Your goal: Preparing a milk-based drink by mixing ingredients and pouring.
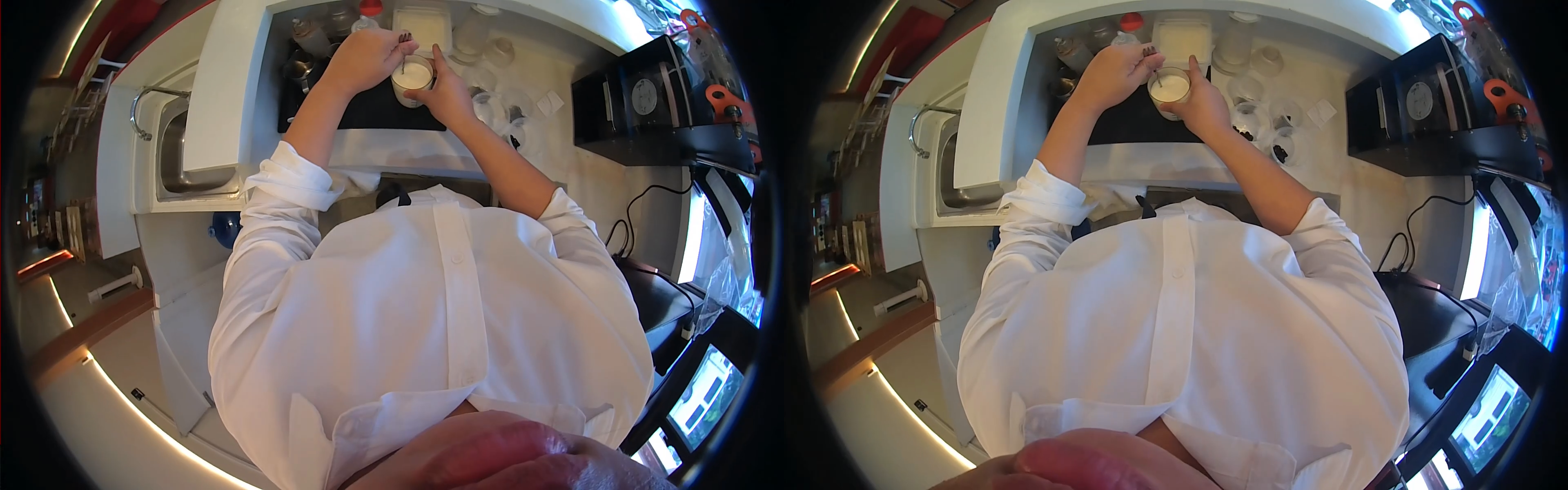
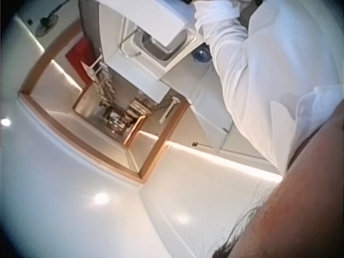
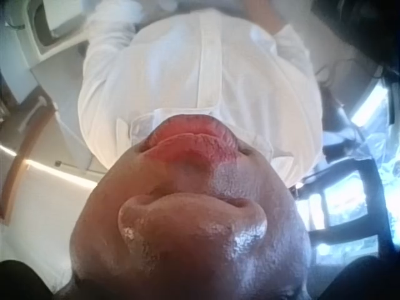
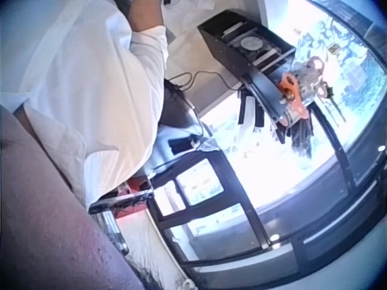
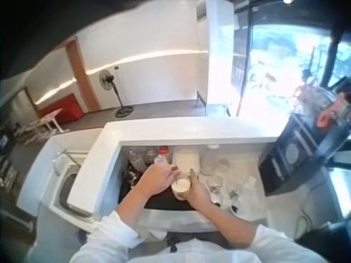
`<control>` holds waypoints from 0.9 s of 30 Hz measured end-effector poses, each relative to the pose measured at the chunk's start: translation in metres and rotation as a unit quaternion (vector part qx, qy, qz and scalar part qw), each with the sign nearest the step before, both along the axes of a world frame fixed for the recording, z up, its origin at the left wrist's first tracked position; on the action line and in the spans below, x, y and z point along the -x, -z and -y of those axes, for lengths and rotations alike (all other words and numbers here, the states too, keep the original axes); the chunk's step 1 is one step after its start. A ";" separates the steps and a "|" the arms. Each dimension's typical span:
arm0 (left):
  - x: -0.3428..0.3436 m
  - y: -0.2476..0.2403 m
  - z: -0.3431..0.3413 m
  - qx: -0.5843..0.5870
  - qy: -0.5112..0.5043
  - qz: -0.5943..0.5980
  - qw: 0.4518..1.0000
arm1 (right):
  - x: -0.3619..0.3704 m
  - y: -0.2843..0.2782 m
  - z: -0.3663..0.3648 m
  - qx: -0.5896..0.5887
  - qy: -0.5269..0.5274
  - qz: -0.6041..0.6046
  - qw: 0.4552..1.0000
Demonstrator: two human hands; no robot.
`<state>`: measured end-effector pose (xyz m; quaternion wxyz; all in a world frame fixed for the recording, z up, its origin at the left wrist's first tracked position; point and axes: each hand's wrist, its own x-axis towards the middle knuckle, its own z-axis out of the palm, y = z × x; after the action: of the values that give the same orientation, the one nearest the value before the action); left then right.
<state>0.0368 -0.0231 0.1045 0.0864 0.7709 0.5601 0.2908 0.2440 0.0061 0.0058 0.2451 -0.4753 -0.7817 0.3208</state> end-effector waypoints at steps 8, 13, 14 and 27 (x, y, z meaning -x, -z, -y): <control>-0.011 -0.004 -0.005 -0.027 0.012 -0.037 0.999 | 0.002 -0.002 -0.001 0.011 0.016 0.036 0.999; -0.013 0.005 -0.003 -0.041 0.035 0.054 0.997 | 0.002 -0.005 0.002 0.013 0.012 0.041 0.999; -0.014 0.000 -0.003 -0.033 0.019 -0.001 0.999 | 0.002 -0.004 0.001 0.009 0.016 0.039 0.999; -0.018 -0.009 0.001 -0.025 0.005 0.006 1.000 | -0.001 0.003 -0.001 0.010 0.017 0.013 1.000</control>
<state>0.0547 -0.0238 0.1131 0.0715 0.7740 0.5480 0.3090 0.2448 0.0071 0.0030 0.2359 -0.4954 -0.7730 0.3185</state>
